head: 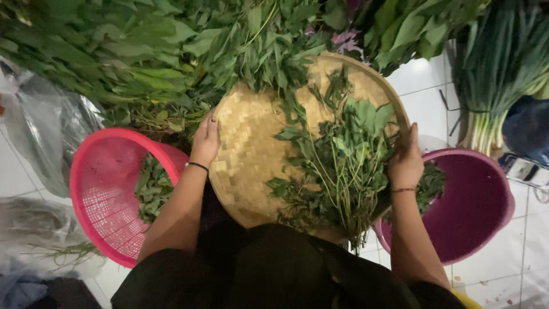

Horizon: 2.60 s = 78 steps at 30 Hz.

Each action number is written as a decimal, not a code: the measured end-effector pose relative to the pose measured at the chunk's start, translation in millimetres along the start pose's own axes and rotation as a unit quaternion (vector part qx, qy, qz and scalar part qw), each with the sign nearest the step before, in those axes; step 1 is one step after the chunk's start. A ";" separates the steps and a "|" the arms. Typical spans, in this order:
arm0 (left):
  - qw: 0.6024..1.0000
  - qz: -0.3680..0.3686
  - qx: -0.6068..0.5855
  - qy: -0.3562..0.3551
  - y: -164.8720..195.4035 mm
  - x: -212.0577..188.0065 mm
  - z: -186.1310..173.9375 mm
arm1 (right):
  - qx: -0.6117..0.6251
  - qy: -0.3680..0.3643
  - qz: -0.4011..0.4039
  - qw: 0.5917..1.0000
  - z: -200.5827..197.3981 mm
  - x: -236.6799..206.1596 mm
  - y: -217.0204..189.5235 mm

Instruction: The person sits on the floor and sorts leafy green vegetables by hand, separating leaves from stems and placing them into a pink basket. The person repeatedly picks up bunches from a woven tray, removes leaves, and transfers them to the basket.

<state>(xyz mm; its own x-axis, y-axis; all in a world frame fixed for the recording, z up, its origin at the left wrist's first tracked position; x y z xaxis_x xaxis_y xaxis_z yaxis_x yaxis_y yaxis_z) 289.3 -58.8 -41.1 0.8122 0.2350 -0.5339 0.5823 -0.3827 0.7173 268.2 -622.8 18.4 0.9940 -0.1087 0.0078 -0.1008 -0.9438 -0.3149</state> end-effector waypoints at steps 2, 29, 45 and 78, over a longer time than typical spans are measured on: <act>1.000 0.028 -0.004 0.000 -1.3 -0.2 -0.3 | 0.003 0.017 -0.030 0.999 -4.2 -0.1 -6.0; 0.976 0.213 0.033 -0.035 11.1 20.7 16.1 | 0.025 0.033 -0.079 0.996 -8.0 -74.7 15.4; 0.971 0.186 -0.060 -0.138 23.6 0.7 25.3 | 0.171 -0.299 0.509 0.789 94.6 -660.0 4.6; 0.975 0.214 0.044 -0.050 1.8 -21.3 15.5 | 0.023 -0.339 0.268 0.902 41.6 -494.2 104.4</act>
<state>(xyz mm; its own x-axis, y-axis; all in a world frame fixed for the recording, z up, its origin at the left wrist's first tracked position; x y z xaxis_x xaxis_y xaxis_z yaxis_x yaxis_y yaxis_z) 272.4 -78.3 -35.3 0.9702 -0.0492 -0.2374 0.1814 -0.5022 0.8455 -231.9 -654.6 -57.7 0.6019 -0.3143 -0.7341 -0.5874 -0.7970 -0.1403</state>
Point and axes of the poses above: each hand's wrist, its own x-axis towards the middle knuckle, its own z-axis out of the palm, y = z × x, the point moved 9 cm from there along x, towards the middle knuckle, and after that the axes turned 8 degrees about -z, right-handed, at the moved point
